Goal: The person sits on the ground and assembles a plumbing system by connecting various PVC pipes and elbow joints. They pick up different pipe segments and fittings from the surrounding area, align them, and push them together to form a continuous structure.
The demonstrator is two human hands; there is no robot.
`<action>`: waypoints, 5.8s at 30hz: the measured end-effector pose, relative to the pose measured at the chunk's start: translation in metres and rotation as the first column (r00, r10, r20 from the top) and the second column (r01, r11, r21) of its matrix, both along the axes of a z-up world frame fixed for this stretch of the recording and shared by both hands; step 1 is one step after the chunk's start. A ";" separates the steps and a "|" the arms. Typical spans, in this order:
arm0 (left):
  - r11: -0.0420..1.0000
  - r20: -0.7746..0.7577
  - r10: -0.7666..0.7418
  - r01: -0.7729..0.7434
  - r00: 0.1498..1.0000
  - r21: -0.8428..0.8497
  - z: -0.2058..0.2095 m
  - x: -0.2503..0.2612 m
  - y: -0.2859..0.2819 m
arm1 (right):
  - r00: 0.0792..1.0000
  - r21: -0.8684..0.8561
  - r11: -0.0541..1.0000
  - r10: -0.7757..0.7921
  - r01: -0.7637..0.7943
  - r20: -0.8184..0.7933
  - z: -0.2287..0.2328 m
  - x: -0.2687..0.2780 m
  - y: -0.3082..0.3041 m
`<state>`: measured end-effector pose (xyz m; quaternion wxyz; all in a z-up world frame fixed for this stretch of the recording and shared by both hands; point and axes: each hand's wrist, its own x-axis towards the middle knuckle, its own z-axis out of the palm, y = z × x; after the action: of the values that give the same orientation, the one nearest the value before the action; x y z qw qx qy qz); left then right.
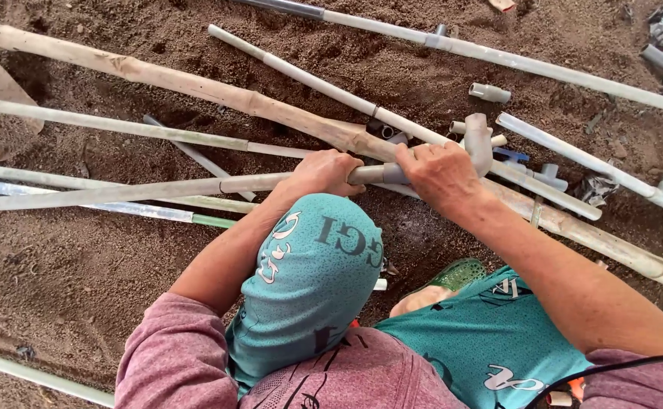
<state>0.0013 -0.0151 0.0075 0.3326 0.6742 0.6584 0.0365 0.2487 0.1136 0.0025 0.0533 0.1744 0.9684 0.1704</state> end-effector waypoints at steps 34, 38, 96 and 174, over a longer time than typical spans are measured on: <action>0.961 0.023 0.042 -0.034 0.999 -0.273 0.034 0.010 -0.016 | 0.922 -0.634 0.688 -0.139 0.353 0.362 0.072 -0.031 -0.022; 0.963 0.022 0.026 -0.019 0.999 -0.268 0.026 0.004 -0.011 | 0.924 -0.561 0.760 -0.138 0.329 0.356 0.058 -0.035 -0.024; 0.956 -0.188 -0.246 0.271 0.951 0.117 0.064 0.040 0.135 | 0.873 0.149 0.878 -0.473 0.455 0.121 0.107 0.028 0.042; 0.979 -0.092 -0.203 0.201 0.975 -0.026 0.043 0.024 0.126 | 0.921 0.224 0.949 -0.131 0.224 -0.367 0.037 0.007 0.033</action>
<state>0.0257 0.1105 0.0505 0.3089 0.7358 0.6017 -0.0345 0.2559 0.1461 0.0397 -0.1264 0.2951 0.9114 0.2574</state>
